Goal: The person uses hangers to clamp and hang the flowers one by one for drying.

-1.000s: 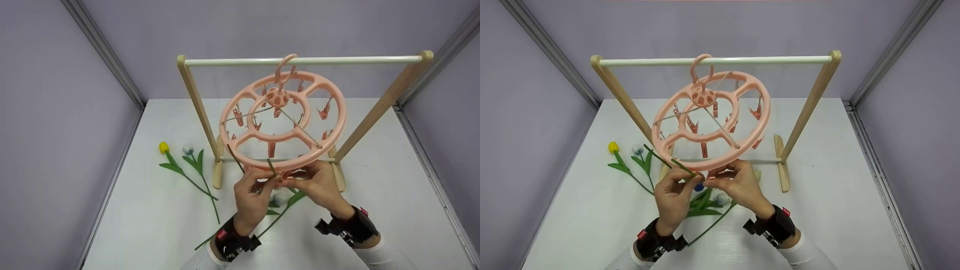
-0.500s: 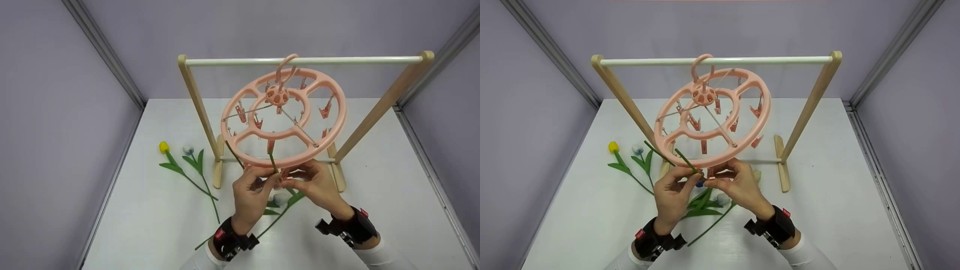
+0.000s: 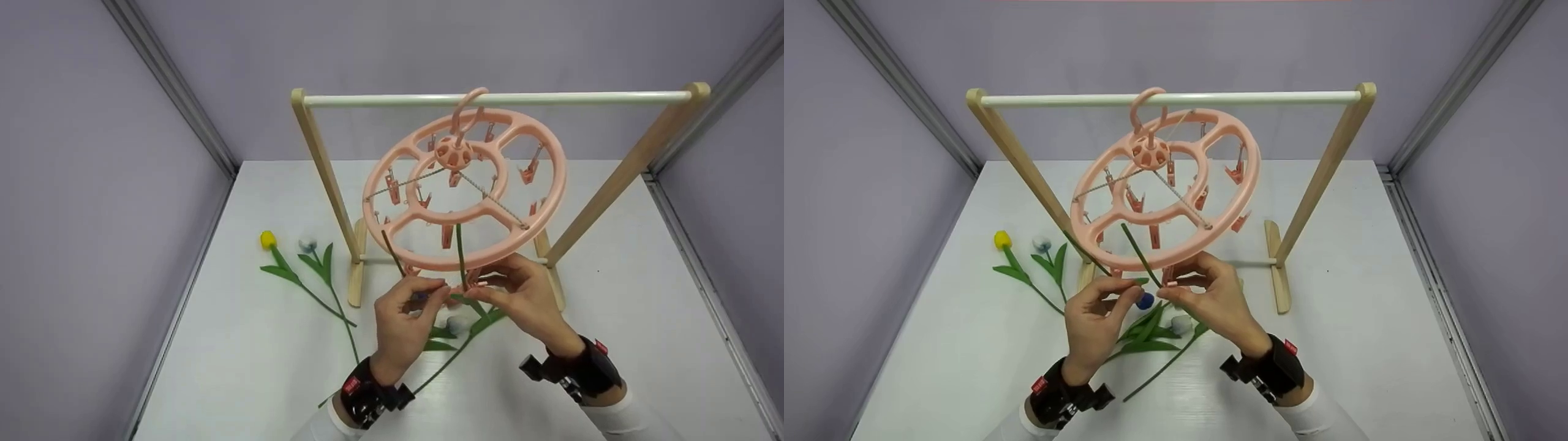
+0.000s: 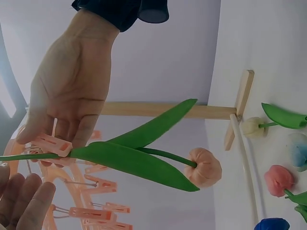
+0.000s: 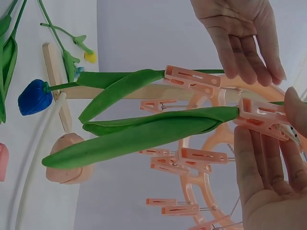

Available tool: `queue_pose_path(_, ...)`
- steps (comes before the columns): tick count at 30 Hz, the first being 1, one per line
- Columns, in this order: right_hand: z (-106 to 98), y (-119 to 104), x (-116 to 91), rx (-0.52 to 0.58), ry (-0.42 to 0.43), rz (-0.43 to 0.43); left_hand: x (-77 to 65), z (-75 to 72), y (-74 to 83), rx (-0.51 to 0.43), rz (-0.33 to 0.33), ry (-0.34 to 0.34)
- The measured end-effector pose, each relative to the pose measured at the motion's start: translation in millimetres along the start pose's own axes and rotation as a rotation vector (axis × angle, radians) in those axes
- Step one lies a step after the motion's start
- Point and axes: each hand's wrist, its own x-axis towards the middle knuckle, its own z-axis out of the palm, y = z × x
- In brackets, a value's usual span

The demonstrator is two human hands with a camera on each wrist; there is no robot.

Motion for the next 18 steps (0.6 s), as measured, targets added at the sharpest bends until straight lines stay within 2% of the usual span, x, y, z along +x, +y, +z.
queue_pose_path(6,-2,1,-1,-0.018,0.007,0.018,-4.7,-5.4,-3.3,0.02,-0.028,-0.015)
queue_pose_path(10,-5,2,-1,-0.017,0.002,0.008,-11.5,-10.6,-8.4,0.055,-0.041,-0.048)
queue_pose_path(13,-7,2,-1,-0.028,0.008,0.005,-19.0,-14.7,-13.8,0.085,-0.05,-0.091)
queue_pose_path(18,-11,4,-1,-0.03,0.024,0.003,-32.5,-20.5,-23.1,0.132,-0.15,-0.197)
